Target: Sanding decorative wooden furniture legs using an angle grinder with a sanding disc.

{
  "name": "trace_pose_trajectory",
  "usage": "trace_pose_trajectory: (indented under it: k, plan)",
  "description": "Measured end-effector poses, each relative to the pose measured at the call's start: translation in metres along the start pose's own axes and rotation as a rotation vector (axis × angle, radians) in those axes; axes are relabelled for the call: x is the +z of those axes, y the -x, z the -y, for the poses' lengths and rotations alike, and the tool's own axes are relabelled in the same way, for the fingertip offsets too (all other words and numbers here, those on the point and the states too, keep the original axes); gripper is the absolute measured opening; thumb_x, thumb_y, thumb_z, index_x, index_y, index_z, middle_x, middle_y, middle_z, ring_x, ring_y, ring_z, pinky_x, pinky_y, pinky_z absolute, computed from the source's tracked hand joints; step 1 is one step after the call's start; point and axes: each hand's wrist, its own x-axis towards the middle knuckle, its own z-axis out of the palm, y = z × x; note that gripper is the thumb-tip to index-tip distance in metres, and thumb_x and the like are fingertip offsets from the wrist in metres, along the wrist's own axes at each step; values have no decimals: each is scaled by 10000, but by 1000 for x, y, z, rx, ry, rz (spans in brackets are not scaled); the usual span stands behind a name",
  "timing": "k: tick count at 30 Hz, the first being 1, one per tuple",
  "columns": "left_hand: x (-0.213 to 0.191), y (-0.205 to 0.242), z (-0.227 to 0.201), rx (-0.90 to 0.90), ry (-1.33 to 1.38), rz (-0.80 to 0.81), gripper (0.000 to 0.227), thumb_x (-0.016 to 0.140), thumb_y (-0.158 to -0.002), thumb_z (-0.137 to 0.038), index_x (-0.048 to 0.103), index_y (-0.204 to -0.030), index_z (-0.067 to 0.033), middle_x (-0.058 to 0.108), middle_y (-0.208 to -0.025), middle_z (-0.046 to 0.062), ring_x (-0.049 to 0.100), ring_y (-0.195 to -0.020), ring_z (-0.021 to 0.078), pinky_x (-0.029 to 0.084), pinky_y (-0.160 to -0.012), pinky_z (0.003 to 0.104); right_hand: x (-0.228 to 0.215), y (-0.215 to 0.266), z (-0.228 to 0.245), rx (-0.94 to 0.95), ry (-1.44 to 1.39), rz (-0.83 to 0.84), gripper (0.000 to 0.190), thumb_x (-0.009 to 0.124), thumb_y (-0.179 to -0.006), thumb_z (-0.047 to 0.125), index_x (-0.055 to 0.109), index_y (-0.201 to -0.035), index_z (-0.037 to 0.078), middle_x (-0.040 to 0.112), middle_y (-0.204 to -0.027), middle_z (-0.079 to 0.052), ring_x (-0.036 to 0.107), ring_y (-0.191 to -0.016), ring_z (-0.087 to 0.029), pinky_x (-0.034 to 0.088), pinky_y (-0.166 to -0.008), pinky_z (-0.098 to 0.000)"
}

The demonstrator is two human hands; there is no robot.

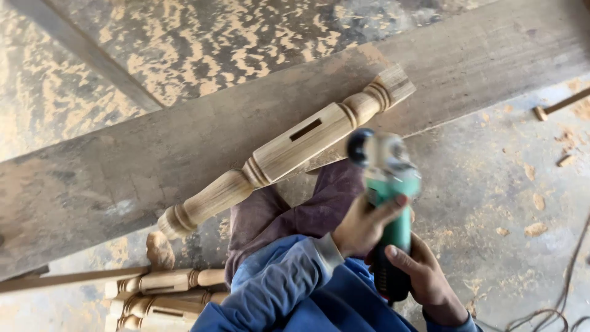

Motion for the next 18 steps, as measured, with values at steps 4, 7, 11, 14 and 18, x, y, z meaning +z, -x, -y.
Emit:
trace_pose_trajectory:
  k: [4,7,11,14,18]
  plan:
    - [3,38,-39,128,-459,113,738,520,-981,-682,554,-1269,-3,677,-1096,158,700,-979,249,628,-864,414,4,2,-4,-131,-2,40,568,684,-879,236,509,-1305,-95,707,-980,-209,706,-791,-251,585,-673,-368]
    - [-33,58,-71,40,-1058,-11,770,496,-952,-708,643,-1263,-19,658,-1282,190,726,-1055,282,631,-903,416,8,5,11,-296,0,8,616,689,-833,187,487,-1355,-71,675,-997,-202,694,-810,-273,579,-683,-384]
    - [-119,34,-115,190,-1770,-426,911,676,-787,-730,589,-1326,-1,638,-1304,224,619,-1218,394,462,-1066,550,1,14,9,-345,-81,2,655,688,-832,197,438,-1376,-68,654,-952,-238,690,-791,-326,576,-703,-437]
    - [-146,13,-133,50,-2015,-376,1057,760,-741,-693,467,-1452,33,582,-1370,243,576,-1245,405,441,-1059,557,2,19,8,-368,-98,-12,667,682,-840,211,421,-1387,-70,648,-938,-242,686,-789,-328,564,-710,-437]
    - [-181,13,-105,187,-2094,-413,916,777,-809,-623,520,-1486,-62,607,-1395,136,605,-1282,313,493,-1114,500,-1,25,-3,-371,-85,-93,674,677,-825,216,441,-1382,-81,657,-900,-250,690,-751,-336,557,-672,-424]
